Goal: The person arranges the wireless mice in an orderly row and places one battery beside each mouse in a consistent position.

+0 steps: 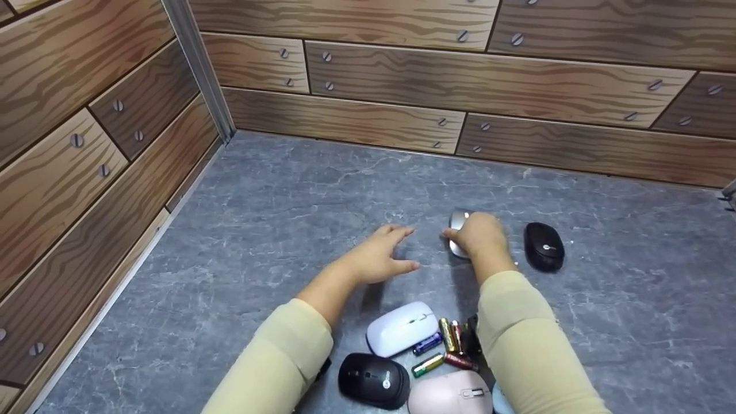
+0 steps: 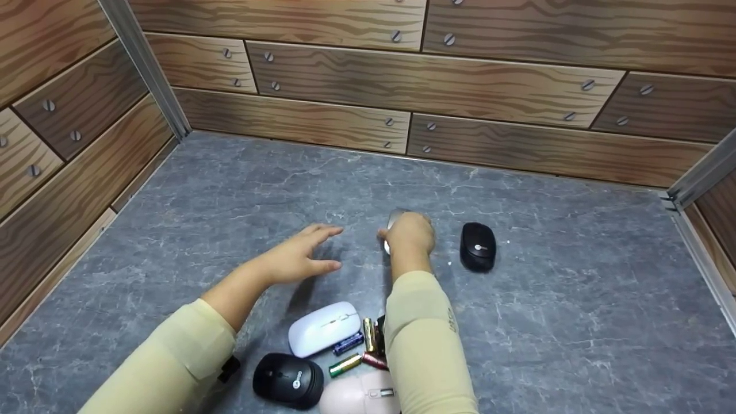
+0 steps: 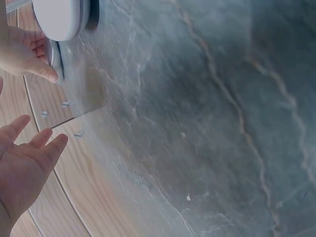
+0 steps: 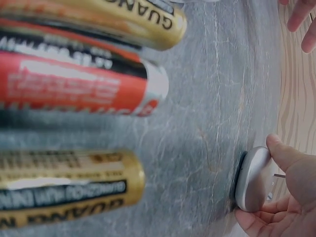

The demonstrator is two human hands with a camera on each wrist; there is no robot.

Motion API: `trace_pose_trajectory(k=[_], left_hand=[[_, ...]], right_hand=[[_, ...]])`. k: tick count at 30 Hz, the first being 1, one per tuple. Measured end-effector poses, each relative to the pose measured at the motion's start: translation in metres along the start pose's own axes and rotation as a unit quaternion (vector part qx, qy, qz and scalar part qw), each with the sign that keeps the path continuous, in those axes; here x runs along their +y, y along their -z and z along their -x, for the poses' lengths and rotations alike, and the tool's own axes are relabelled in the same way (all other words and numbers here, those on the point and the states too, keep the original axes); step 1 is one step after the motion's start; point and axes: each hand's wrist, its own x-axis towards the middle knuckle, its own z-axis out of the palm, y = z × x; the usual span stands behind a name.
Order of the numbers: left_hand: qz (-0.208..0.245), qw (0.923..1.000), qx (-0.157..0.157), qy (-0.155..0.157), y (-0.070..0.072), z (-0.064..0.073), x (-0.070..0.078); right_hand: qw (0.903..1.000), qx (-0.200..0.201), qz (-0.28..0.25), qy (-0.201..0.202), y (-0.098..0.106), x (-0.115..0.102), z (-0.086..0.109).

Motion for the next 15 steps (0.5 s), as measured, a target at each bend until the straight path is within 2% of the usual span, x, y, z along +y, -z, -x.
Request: trace_pose_trajectory(k=[6,15], left_hand=[[-0.003,1.0000,-0.001,-0.002,-0.0008,-0.0005,0.0024],[-0.012,0.9999,-0.001,0.003,0.0000,-0.0001,0.0041]], right_hand=[[0.9999,-0.001,-0.012,-0.011,-0.0002,0.0010,0.0013],[0.9999,-0.011,0.006,-0.001,0.0026,0.0011,0.0024]])
